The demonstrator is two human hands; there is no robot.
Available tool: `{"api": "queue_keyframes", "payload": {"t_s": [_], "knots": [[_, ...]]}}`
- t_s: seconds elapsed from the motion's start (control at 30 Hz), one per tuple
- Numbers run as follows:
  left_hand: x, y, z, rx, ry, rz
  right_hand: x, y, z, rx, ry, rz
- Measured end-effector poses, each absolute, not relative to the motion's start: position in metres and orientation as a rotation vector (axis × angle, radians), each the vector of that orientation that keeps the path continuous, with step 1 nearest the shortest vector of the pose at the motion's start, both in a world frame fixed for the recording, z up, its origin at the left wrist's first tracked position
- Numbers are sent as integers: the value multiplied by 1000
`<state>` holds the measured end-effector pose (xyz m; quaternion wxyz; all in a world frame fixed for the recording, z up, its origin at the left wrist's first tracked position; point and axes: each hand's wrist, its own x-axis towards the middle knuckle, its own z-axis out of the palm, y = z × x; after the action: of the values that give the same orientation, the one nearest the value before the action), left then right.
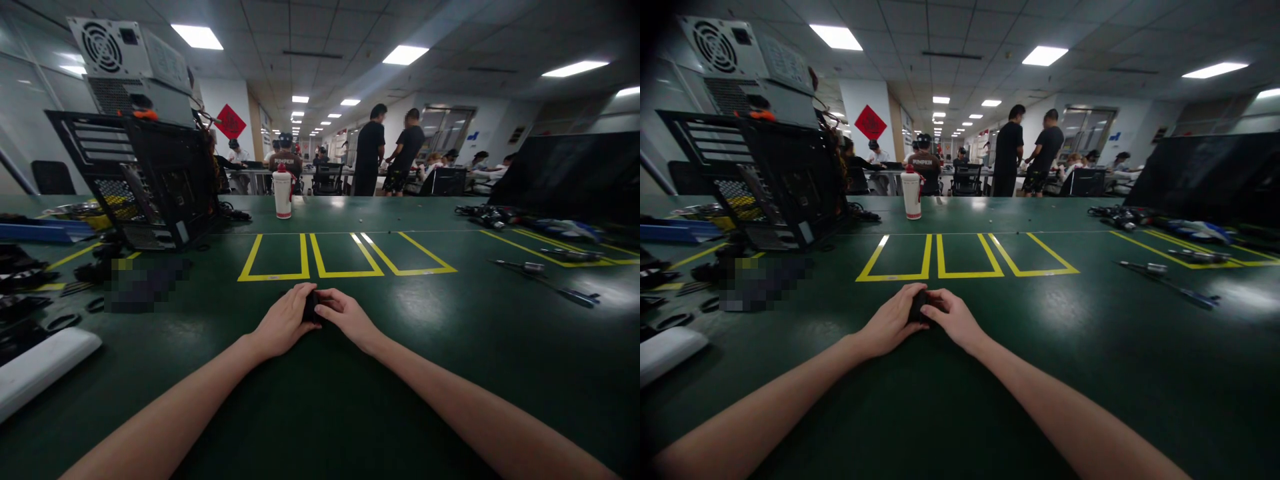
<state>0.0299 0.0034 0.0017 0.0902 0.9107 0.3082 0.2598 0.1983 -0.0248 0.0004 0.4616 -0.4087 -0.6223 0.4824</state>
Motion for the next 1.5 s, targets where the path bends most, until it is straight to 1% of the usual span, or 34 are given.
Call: {"api": "queue_keyframes", "payload": {"t_s": [0.23,0.4,0.57,0.77,0.93,1.07,1.23,1.5], "knots": [[29,4,-2,2713,901,797,200,-24,1,-939,-1560,1218],[29,4,-1,2709,900,815,196,-22,0,-950,-1496,1182],[29,3,0,2708,902,803,197,-22,0,-1008,-1536,1224],[30,2,-1,2707,882,849,197,-25,2,-897,-1552,1260],[30,3,-1,2706,913,834,195,-23,3,-957,-1515,1189],[29,3,-1,2707,923,829,196,-22,1,-1023,-1512,1227],[28,3,0,2702,921,821,198,-25,4,-912,-1566,1276],[29,4,1,2699,945,791,196,-20,5,-977,-1515,1197]]}}
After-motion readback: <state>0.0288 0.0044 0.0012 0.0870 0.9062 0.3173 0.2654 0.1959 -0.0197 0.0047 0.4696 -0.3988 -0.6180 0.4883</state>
